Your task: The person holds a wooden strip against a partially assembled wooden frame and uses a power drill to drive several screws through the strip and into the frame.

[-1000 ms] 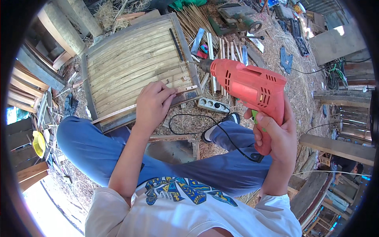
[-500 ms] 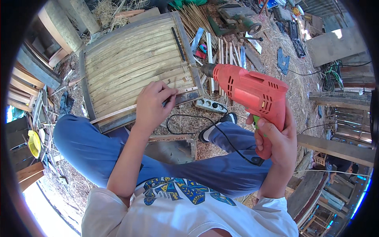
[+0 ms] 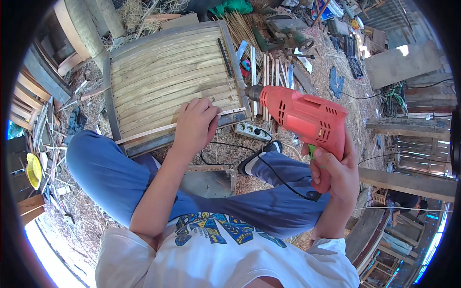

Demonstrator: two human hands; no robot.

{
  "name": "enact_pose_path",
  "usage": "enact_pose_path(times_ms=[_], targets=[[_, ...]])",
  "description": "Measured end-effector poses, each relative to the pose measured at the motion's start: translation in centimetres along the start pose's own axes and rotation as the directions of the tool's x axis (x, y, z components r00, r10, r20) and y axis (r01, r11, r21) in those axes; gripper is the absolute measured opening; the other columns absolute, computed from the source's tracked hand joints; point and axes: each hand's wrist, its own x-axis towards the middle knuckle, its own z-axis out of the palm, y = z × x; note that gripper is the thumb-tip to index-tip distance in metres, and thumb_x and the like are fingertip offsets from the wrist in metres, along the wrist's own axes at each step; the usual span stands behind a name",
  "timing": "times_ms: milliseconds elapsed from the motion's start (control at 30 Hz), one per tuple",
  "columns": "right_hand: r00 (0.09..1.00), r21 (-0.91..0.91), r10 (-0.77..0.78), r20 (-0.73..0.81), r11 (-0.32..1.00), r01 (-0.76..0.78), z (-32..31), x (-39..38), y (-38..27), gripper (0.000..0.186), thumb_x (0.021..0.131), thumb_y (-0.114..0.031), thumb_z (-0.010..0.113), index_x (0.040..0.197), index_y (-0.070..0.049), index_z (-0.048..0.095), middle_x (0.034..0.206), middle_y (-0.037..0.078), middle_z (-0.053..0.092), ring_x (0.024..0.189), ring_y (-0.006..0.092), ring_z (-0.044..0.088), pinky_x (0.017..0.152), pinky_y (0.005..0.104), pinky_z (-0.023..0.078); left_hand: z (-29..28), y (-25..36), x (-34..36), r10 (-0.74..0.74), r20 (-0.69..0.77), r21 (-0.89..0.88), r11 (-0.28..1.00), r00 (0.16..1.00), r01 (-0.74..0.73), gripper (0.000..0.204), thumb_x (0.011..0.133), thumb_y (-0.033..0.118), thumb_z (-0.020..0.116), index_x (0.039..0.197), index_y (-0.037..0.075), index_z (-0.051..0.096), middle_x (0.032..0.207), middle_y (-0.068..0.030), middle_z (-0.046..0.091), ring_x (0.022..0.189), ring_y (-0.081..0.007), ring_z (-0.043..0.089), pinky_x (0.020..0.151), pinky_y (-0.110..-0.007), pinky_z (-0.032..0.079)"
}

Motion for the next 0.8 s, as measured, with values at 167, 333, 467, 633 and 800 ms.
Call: enact_pose_path(times_ms=[167, 333, 467, 633, 800], targets=[[0.998, 0.026, -0.047, -0.031, 0.999, 0.048, 0.3, -0.4, -0.9, 0.068, 0.097, 0.003, 0.068, 0.159, 0.001, 0.043, 0.104, 0.02, 0.074, 0.055, 0.009, 0.058, 0.047, 0.0234, 0.047, 0.1, 1.1, 1.1, 0.069, -0.103, 0.004, 0.998, 0.992, -0.069, 0.014, 0.087, 0.01, 0.081, 0.101, 0.01, 0.077, 0.093, -0.005, 0.064, 0.095, -0.0291, 0.064, 0.085, -0.044, 0.047], [0.995, 0.026, -0.056, -0.082, 0.998, 0.058, -0.1, -0.9, -0.8, 0.068, 0.096, 0.004, 0.068, 0.159, 0.0, 0.043, 0.103, 0.02, 0.074, 0.054, 0.009, 0.058, 0.047, 0.0236, 0.046, 1.9, 1.3, 1.2, 0.044, -0.043, 0.006, 0.999, 0.998, -0.044, 0.014, 0.085, 0.013, 0.083, 0.098, 0.01, 0.079, 0.09, -0.0054, 0.063, 0.095, -0.0294, 0.064, 0.083, -0.044, 0.049], [0.993, 0.035, -0.034, -0.113, 0.999, 0.038, -1.1, -1.3, 0.1, 0.072, 0.095, 0.005, 0.067, 0.162, -0.001, 0.041, 0.103, 0.02, 0.074, 0.054, 0.009, 0.057, 0.047, 0.0238, 0.046, 3.1, 1.5, 1.6, 0.052, -0.032, 0.004, 0.999, 0.998, -0.052, 0.016, 0.086, 0.014, 0.083, 0.101, 0.01, 0.081, 0.089, -0.0068, 0.063, 0.094, -0.0303, 0.064, 0.082, -0.046, 0.051], [0.995, 0.041, -0.027, -0.095, 0.999, 0.031, -2.7, -1.5, 1.4, 0.077, 0.095, 0.006, 0.068, 0.165, -0.001, 0.037, 0.104, 0.02, 0.074, 0.055, 0.0085, 0.057, 0.047, 0.0235, 0.046, 4.1, 1.7, 1.9, 0.049, -0.021, -0.019, 0.999, 0.999, -0.05, 0.015, 0.089, 0.013, 0.081, 0.104, 0.01, 0.081, 0.09, -0.0077, 0.064, 0.093, -0.0309, 0.064, 0.081, -0.046, 0.051], [0.995, 0.034, -0.005, -0.099, 0.999, 0.008, -3.9, -1.8, 2.5, 0.079, 0.095, 0.007, 0.068, 0.166, -0.002, 0.035, 0.104, 0.02, 0.075, 0.056, 0.0076, 0.058, 0.047, 0.022, 0.046, 3.8, 1.8, 1.9, 0.033, -0.007, -0.036, 0.999, 0.999, -0.033, 0.013, 0.091, 0.013, 0.08, 0.104, 0.009, 0.08, 0.09, -0.0075, 0.064, 0.091, -0.031, 0.063, 0.08, -0.045, 0.05]])
